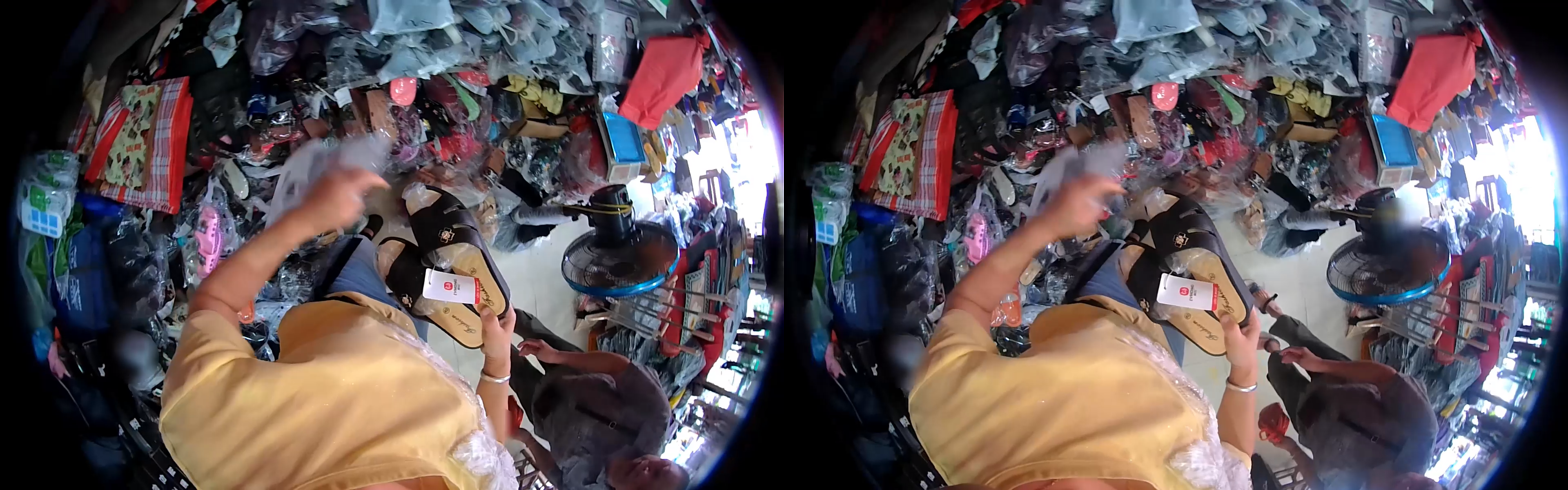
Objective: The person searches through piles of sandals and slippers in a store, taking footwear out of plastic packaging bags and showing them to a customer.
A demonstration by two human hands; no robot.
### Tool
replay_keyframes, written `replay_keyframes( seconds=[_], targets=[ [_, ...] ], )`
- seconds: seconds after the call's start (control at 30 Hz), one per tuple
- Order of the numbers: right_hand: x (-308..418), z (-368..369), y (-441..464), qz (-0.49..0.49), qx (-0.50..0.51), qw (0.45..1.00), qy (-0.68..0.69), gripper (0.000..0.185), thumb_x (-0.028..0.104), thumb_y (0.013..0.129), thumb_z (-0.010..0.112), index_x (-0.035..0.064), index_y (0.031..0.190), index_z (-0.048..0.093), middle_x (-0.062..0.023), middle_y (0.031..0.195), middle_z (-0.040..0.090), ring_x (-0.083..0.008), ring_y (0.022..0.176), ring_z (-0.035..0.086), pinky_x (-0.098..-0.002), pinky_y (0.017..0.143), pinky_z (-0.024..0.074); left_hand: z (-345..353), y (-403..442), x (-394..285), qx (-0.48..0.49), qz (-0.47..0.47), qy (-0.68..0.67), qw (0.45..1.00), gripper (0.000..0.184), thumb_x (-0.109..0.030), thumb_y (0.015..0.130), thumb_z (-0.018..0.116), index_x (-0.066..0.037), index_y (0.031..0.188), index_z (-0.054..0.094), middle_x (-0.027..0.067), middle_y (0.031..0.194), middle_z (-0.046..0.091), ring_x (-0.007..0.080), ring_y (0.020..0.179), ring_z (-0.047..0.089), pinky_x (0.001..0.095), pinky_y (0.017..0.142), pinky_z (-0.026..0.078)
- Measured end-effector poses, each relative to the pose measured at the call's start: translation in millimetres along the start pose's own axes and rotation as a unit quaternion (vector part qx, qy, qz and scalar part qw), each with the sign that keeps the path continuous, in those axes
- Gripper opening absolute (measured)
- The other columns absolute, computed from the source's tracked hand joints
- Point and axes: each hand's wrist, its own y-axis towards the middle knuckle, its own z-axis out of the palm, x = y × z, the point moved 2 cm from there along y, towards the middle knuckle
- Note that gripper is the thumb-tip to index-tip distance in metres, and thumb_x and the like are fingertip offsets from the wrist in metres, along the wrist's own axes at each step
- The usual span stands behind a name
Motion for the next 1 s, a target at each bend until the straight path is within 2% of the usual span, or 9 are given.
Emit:
replay_keyframes(
  seconds=[0.1,0.23,0.3,0.47,0.53,0.57,0.67,0.77,1.0],
  targets=[
    [-3.0,16.9,3.2,-0.002,0.011,1.0,-0.016,0.036,0.005,0.081,0.06,-0.0016,0.115,0.05,-0.0047,0.104,0.059,-0.01,0.091,0.055,-0.0243,0.08,0.0438,45.3,8.4,-22.8,0.066,-0.1,-0.237,0.964,0.043,-0.014,0.082,0.057,-0.003,0.123,0.047,0.0136,0.107,0.059,0.0194,0.095,0.059,0.0283,0.08,0.047],
    [-5.0,24.2,4.5,0.029,0.01,0.996,-0.078,0.035,0.001,0.081,0.059,-0.0024,0.115,0.05,-0.0051,0.102,0.059,-0.0089,0.087,0.055,-0.0227,0.076,0.0443,79.4,15.9,3.6,0.067,-0.13,-0.273,0.951,0.045,-0.036,0.088,0.058,-0.001,0.115,0.053,0.0069,0.092,0.062,0.0085,0.078,0.056,0.0243,0.066,0.047],
    [-4.0,33.6,4.2,0.009,0.011,0.996,-0.086,0.033,0.0,0.08,0.059,-0.0028,0.112,0.051,-0.0051,0.098,0.06,-0.0079,0.084,0.054,-0.0218,0.075,0.044,91.1,16.3,10.0,0.228,-0.241,-0.422,0.844,0.05,-0.048,0.088,0.053,-0.002,0.105,0.057,0.0024,0.079,0.06,0.0034,0.062,0.049,0.0227,0.052,0.039],
    [-10.7,31.4,2.4,0.049,0.02,0.993,-0.103,0.027,0.001,0.081,0.058,-0.004,0.107,0.054,-0.0046,0.095,0.061,-0.008,0.084,0.054,-0.0219,0.075,0.0442,123.7,-2.9,43.4,0.419,-0.306,-0.4,0.756,0.055,-0.054,0.087,0.05,-0.001,0.083,0.062,0.0008,0.067,0.055,0.0063,0.051,0.046,0.0235,0.048,0.035],
    [-13.7,33.4,5.3,0.074,0.004,0.994,-0.081,0.026,0.001,0.081,0.057,-0.0049,0.107,0.054,-0.0044,0.095,0.061,-0.0082,0.083,0.055,-0.0215,0.074,0.044,129.6,-4.4,43.3,0.323,-0.293,-0.236,0.868,0.052,-0.052,0.085,0.055,-0.001,0.084,0.063,0.003,0.066,0.057,0.0138,0.057,0.053,0.0274,0.054,0.042],
    [-26.2,28.0,7.5,0.079,-0.003,0.993,-0.087,0.025,0.002,0.082,0.057,-0.005,0.106,0.054,-0.0046,0.096,0.061,-0.0084,0.083,0.055,-0.0217,0.074,0.0442,126.8,-1.7,40.5,0.224,-0.162,-0.159,0.948,0.052,-0.048,0.078,0.065,-0.004,0.105,0.058,0.0087,0.084,0.061,0.0205,0.075,0.06,0.0325,0.067,0.047],
    [-39.2,33.8,9.5,0.073,-0.078,0.993,-0.05,0.024,0.004,0.083,0.058,-0.0047,0.105,0.055,-0.0043,0.094,0.061,-0.0083,0.083,0.055,-0.022,0.073,0.0443,97.9,-3.4,-30.4,-0.024,-0.017,-0.137,0.99,0.063,-0.042,0.071,0.072,-0.009,0.119,0.049,0.0112,0.106,0.057,0.0237,0.093,0.059,0.0351,0.076,0.048],
    [-41.6,33.1,13.1,0.074,-0.082,0.992,-0.068,0.024,0.006,0.083,0.059,-0.0038,0.105,0.055,-0.0041,0.092,0.061,-0.0079,0.08,0.054,-0.0216,0.071,0.0443,96.0,-6.5,-78.1,0.156,-0.018,0.0,0.988,0.063,-0.034,0.067,0.074,-0.012,0.12,0.048,0.0082,0.111,0.051,0.0272,0.099,0.056,0.038,0.077,0.049],
    [-56.6,25.6,19.5,0.073,-0.094,0.99,-0.079,0.025,0.005,0.083,0.059,-0.0027,0.106,0.054,-0.005,0.092,0.061,-0.0073,0.079,0.053,-0.0208,0.069,0.0437,138.8,14.2,-46.7,0.107,0.021,0.009,0.994,0.019,-0.015,0.074,0.064,-0.009,0.091,0.057,0.0094,0.086,0.055,0.0266,0.083,0.058,0.0353,0.07,0.048]
  ],
)
